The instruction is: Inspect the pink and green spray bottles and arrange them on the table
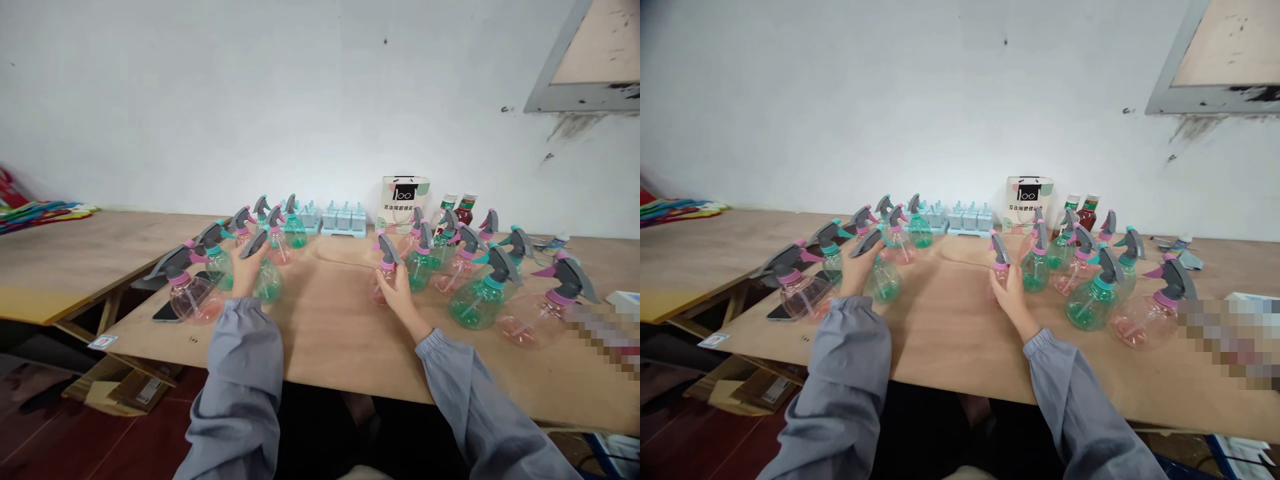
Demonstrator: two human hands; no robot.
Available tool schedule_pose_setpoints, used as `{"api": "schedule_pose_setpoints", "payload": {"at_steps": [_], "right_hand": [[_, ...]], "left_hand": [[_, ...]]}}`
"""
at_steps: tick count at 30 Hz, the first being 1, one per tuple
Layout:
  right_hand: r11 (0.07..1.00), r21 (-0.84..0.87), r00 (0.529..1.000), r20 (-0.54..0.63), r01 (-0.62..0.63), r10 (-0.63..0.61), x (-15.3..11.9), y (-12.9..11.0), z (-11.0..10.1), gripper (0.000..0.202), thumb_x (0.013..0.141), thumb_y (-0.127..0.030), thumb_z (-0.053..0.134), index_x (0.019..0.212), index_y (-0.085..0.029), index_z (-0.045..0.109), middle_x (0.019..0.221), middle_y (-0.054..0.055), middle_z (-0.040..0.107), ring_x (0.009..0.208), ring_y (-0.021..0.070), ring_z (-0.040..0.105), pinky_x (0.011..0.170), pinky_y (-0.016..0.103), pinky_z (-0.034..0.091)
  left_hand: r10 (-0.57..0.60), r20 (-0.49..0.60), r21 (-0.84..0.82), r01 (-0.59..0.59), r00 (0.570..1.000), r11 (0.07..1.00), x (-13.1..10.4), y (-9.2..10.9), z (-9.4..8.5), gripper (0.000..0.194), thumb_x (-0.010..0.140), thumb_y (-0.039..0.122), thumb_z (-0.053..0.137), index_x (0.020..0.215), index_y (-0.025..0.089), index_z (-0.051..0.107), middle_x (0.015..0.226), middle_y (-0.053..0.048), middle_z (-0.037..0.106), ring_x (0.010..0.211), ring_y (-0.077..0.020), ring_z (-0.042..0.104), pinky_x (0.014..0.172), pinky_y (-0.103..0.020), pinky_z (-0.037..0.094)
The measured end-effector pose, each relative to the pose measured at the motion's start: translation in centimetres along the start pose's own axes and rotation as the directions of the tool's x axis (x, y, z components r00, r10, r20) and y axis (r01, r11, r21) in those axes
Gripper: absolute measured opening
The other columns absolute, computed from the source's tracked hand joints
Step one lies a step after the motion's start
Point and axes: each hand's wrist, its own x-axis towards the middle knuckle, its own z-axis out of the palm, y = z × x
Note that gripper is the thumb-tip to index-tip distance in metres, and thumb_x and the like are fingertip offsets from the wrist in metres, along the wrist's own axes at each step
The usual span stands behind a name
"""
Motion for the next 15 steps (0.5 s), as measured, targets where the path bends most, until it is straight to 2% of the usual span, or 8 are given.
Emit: {"api": "schedule_pose_setpoints", "payload": {"at_steps": [5, 9, 12, 15], "right_hand": [[1.000, 0.005, 1.000, -0.001, -0.009, 0.009, -0.1, 0.1, -0.1, 0.034, 0.089, -0.050, 0.057, 0.104, -0.020, 0.054, 0.097, 0.008, 0.059, 0.095, 0.0259, 0.056, 0.091, 0.046, 0.049], [1.000, 0.005, 1.000, 0.002, -0.013, 0.013, -0.2, 0.1, -0.1, 0.035, 0.089, -0.051, 0.058, 0.104, -0.020, 0.054, 0.096, 0.007, 0.057, 0.093, 0.0248, 0.055, 0.089, 0.045, 0.049], [1.000, 0.014, 1.000, -0.006, -0.010, 0.010, -0.2, 0.1, 0.0, 0.034, 0.089, -0.051, 0.057, 0.103, -0.020, 0.054, 0.095, 0.006, 0.057, 0.092, 0.0242, 0.055, 0.089, 0.044, 0.049], [1.000, 0.008, 1.000, -0.017, -0.007, 0.007, -0.2, 0.2, 0.1, 0.034, 0.089, -0.052, 0.057, 0.101, -0.020, 0.054, 0.094, 0.006, 0.057, 0.091, 0.0240, 0.055, 0.088, 0.044, 0.049]], "left_hand": [[0.003, -0.020, 0.031, -0.002, 1.000, 1.000, 3.2, -2.5, -0.4, 0.021, 0.063, 0.031, 0.079, 0.069, 0.015, 0.067, 0.060, 0.004, 0.051, 0.063, -0.0124, 0.051, 0.059, -0.024, 0.044], [0.008, -0.029, 0.069, -0.006, 1.000, 0.998, 5.0, -4.1, -0.2, 0.024, 0.064, 0.033, 0.079, 0.070, 0.016, 0.064, 0.062, 0.004, 0.053, 0.067, -0.0149, 0.056, 0.069, -0.029, 0.050], [0.068, -0.002, 0.038, -0.068, 0.998, 0.997, 5.7, -4.7, 0.0, 0.030, 0.065, 0.034, 0.078, 0.085, 0.015, 0.066, 0.078, -0.001, 0.065, 0.084, -0.0197, 0.065, 0.084, -0.034, 0.055], [0.113, 0.052, -0.010, -0.113, 0.992, 0.994, 5.7, -4.8, 0.2, 0.049, 0.069, 0.037, 0.078, 0.110, 0.016, 0.062, 0.107, -0.009, 0.068, 0.109, -0.0238, 0.065, 0.098, -0.038, 0.053]]}}
